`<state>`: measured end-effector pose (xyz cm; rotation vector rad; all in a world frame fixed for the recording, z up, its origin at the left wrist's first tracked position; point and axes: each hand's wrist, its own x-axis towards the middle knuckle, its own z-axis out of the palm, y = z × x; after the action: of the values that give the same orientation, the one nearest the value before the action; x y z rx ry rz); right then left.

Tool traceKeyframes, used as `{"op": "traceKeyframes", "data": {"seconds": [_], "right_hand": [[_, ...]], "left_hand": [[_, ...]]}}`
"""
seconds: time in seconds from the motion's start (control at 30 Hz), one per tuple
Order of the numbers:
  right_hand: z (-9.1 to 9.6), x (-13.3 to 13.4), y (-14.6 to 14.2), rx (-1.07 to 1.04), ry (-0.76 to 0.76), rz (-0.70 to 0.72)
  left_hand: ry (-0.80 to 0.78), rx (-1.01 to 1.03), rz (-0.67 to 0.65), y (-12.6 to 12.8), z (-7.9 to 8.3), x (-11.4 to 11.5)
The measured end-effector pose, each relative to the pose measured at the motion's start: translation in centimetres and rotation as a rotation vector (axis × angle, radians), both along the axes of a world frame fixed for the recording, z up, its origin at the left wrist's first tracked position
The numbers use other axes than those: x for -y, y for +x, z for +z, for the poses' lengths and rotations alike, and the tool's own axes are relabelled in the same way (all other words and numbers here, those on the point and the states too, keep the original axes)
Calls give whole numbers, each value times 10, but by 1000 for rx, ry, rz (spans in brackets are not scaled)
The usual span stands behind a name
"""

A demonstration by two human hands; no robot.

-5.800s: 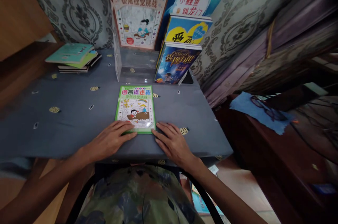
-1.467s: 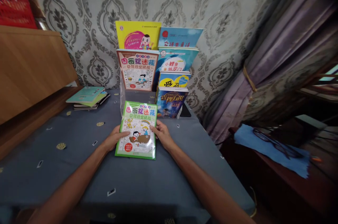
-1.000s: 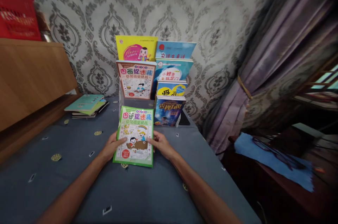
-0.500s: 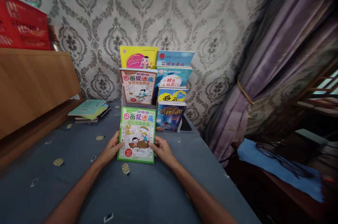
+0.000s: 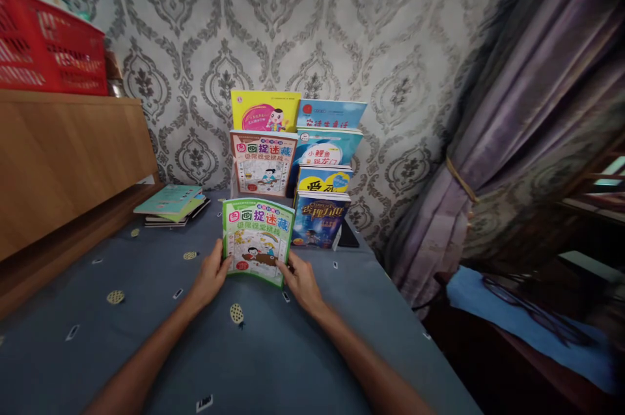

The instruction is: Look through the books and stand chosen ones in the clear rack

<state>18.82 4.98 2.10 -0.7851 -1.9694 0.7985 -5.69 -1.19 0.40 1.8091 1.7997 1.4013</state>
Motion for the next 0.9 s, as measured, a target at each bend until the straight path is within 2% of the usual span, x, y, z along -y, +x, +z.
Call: {"op": "traceKeyframes", "data": {"seconds": [0.2,0.4,0.67,0.9], "right_hand": [[-6,-11,-3,127,91,-87],[-11,-15,-12,197,119,-207],[-14,-7,-12,123,113,-164],[-6,-15,-15,112,141,-149]], "left_hand": [[-64,-105,56,4,11,-2],[-121,-169,131,11,13,-9],[-51,-58,111,14,3,-9],[-56,-138,102,10,15,-18]]}}
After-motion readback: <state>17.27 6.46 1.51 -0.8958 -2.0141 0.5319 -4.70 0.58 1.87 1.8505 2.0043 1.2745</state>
